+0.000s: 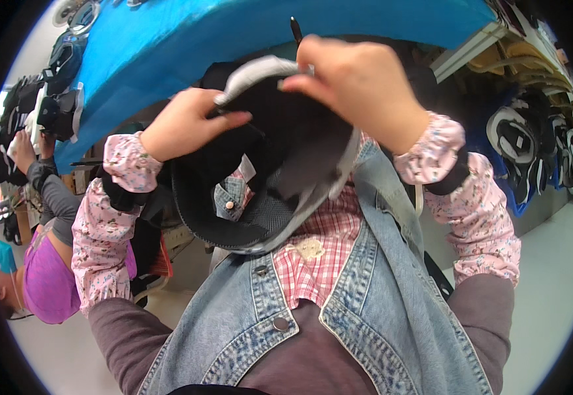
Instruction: The person assembles shoe components by hand, first checking the interior of a black shoe upper, turning it over to inspect the outer surface, and then picking up a white foam midsole and pressing it into the shoe upper while seated at a production table.
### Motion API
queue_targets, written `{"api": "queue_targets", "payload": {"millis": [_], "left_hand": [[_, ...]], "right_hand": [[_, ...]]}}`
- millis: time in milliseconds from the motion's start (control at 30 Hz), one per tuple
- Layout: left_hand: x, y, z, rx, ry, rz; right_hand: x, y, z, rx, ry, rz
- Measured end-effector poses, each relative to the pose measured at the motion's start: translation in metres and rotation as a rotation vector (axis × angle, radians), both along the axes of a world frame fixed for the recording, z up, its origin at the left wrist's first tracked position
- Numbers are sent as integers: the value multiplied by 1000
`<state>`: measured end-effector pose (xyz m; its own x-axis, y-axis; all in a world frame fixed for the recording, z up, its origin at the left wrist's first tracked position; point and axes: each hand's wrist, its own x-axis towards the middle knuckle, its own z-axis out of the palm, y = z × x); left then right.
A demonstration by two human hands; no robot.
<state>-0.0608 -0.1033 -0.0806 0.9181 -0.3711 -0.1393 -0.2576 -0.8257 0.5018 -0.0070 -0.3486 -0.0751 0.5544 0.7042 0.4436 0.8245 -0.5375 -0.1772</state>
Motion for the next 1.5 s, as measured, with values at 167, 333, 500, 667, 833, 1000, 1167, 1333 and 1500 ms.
{"api": "queue_targets", "payload": {"millis": [167, 333, 500, 667, 833, 1000, 1167, 1333, 1500], "left_hand": [[29, 38, 20, -1212, -71, 531], [112, 40, 0, -1822, -192, 489], [143, 22, -62, -1778, 179, 766], [114, 29, -14, -277, -608, 293], [181, 68, -46, 82, -726, 138], [169, 59, -74, 177, -756, 142], [169, 55, -66, 382, -732, 211], [154, 61, -61, 505, -878, 160], [148, 68, -68, 585, -847, 246]], "right_hand": [[-24, 30, 70, 204, -416, 153], [59, 122, 14, -144, -604, -110], [169, 137, -51, -353, -445, -23], [172, 140, -52, -270, -393, 55], [172, 145, -46, -255, -341, 118], [174, 126, -59, -203, -393, -16], [165, 145, -38, -403, -238, -56], [176, 124, -50, -274, -187, 22], [180, 126, -55, -207, -214, 63]]}}
